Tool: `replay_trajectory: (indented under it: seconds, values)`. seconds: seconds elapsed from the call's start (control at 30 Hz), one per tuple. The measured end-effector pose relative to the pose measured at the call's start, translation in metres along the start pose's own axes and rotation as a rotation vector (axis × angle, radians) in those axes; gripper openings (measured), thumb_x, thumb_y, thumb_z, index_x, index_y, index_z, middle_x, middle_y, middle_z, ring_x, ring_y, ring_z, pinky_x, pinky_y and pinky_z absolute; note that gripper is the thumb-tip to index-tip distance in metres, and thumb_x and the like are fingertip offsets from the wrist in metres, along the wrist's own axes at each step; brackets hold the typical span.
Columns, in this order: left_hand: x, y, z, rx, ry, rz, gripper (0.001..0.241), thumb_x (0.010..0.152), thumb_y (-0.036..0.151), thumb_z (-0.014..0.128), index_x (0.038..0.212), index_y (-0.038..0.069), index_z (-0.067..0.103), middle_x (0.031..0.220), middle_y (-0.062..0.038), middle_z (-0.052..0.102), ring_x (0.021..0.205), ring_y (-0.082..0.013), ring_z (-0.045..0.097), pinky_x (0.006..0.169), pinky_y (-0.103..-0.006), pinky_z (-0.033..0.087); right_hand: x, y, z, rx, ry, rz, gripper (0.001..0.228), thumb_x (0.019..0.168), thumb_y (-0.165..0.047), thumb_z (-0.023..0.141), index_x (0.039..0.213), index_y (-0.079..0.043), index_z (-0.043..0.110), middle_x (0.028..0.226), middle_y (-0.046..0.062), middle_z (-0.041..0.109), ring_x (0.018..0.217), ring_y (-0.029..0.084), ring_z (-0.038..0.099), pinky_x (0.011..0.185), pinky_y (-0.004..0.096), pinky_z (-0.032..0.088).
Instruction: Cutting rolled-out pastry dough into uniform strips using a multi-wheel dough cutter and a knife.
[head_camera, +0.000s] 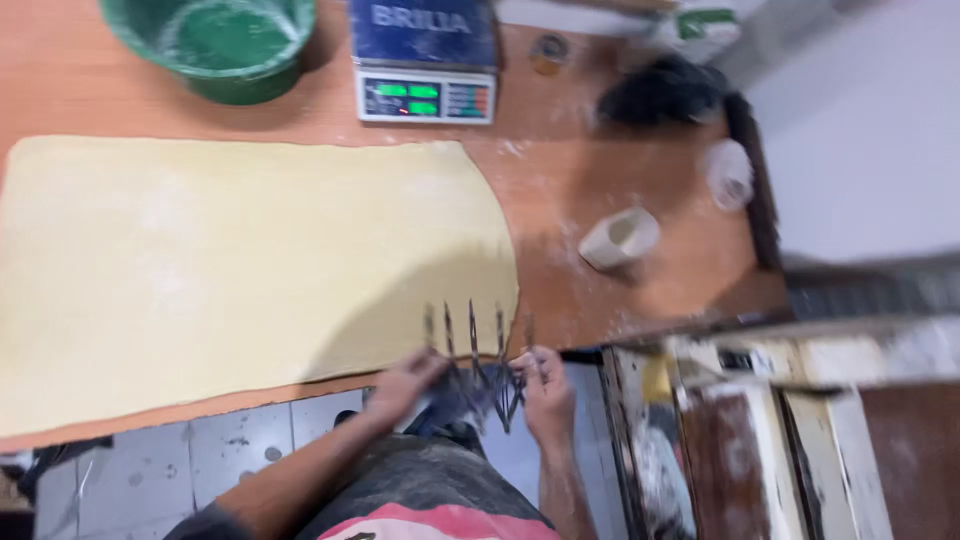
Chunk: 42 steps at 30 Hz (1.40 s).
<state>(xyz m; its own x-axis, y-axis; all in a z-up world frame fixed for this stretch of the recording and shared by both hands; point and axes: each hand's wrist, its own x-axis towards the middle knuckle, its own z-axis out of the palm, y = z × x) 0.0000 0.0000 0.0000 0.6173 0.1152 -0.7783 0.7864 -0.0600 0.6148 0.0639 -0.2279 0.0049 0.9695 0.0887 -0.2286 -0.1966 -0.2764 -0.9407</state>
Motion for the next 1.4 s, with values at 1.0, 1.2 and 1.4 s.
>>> replay_trajectory:
  seconds: [1.0, 1.2, 1.4]
  values:
    - [-0.120, 0.022, -0.402, 1.230, 0.525, 0.748, 0.064, 0.091, 0.011, 0.059, 0.153, 0.004, 0.046, 0.157, -0.022, 0.041, 0.147, -0.0420, 0.040, 0.124, -0.0524, 0.035, -0.236, -0.015, 0.305, -0.460, 0.458, -0.664, 0.037, 0.074, -0.020, 0.078, 0.110, -0.013, 0.075, 0.070, 0.005, 0.067, 0.060, 0.031, 0.066, 0.058, 0.041, 0.053]
    - [0.053, 0.004, -0.540, 1.769, 0.176, 1.079, 0.074, 0.084, 0.008, 0.056, 0.155, 0.023, 0.038, 0.158, 0.000, 0.045, 0.152, -0.0229, 0.039, 0.125, -0.0516, 0.030, -0.195, -0.037, 0.464, -0.512, 0.578, -0.578, 0.031, 0.074, -0.015, 0.071, 0.105, -0.007, 0.072, 0.068, 0.011, 0.063, 0.058, 0.035, 0.064, 0.057, 0.045, 0.053]
    - [0.245, -0.001, -0.574, 2.060, 0.051, 1.528, 0.066, 0.098, 0.030, 0.046, 0.163, 0.030, 0.036, 0.113, 0.005, 0.064, 0.111, -0.0191, 0.059, 0.119, -0.0652, 0.029, -0.166, 0.013, 0.545, -0.662, 0.685, -0.419, 0.037, 0.085, -0.030, 0.069, 0.113, -0.006, 0.070, 0.076, 0.011, 0.064, 0.066, 0.034, 0.067, 0.063, 0.043, 0.055]
